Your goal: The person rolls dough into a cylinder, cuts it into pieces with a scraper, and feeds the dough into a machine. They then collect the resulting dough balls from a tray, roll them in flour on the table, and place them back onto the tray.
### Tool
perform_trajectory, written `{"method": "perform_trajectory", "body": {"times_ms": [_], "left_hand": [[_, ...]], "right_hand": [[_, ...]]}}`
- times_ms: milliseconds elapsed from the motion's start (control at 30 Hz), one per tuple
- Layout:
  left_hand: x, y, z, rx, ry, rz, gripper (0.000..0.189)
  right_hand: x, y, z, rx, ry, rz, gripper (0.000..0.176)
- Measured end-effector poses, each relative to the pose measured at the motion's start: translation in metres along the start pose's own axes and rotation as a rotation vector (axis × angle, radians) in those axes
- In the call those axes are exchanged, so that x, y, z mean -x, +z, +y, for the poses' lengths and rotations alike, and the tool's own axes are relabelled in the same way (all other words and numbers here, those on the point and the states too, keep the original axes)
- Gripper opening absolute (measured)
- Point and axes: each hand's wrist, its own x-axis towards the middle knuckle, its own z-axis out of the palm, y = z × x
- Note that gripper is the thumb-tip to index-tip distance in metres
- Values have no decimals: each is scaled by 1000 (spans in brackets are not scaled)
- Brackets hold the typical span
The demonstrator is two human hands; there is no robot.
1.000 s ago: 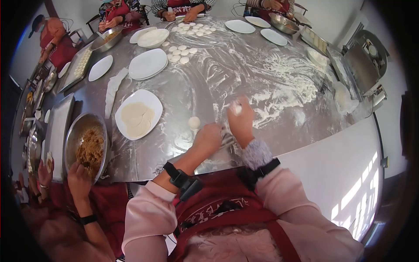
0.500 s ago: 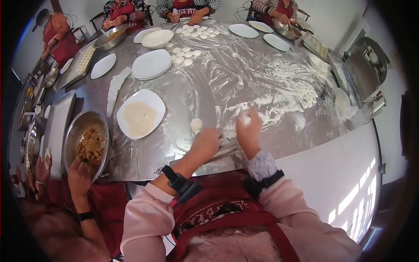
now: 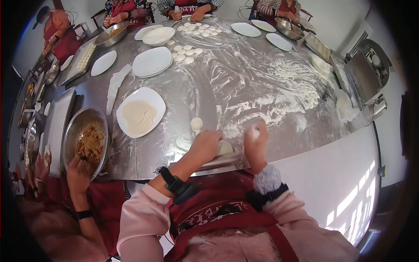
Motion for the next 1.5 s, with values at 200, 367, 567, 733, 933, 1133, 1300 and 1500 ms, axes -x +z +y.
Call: {"method": "perform_trajectory", "body": {"times_ms": [200, 367, 567, 733, 933, 1133, 1300, 1500], "left_hand": [[-8, 8, 10, 60, -10, 59, 17], [-16, 15, 8, 63, -17, 117, 16], [3, 10, -4, 117, 1, 29, 17], [-11, 15, 7, 135, 13, 120, 18], [0, -3, 5, -46, 28, -35, 16], [-14, 16, 6, 84, 45, 121, 15], [-9, 4, 5, 4, 57, -46, 15], [-3, 5, 1, 99, 4, 24, 16]], "right_hand": [[-26, 18, -14, -11, -44, -5, 16], [-22, 14, -21, 114, 12, 1, 17], [4, -5, -12, -12, 9, 72, 14], [-34, 31, -19, -4, -121, 60, 14], [13, -11, -8, -71, -128, 97, 14], [-34, 32, -13, 29, -107, 45, 17], [-9, 8, -1, 11, -2, 14, 18], [-6, 0, -16, 10, 15, 5, 13]]}}
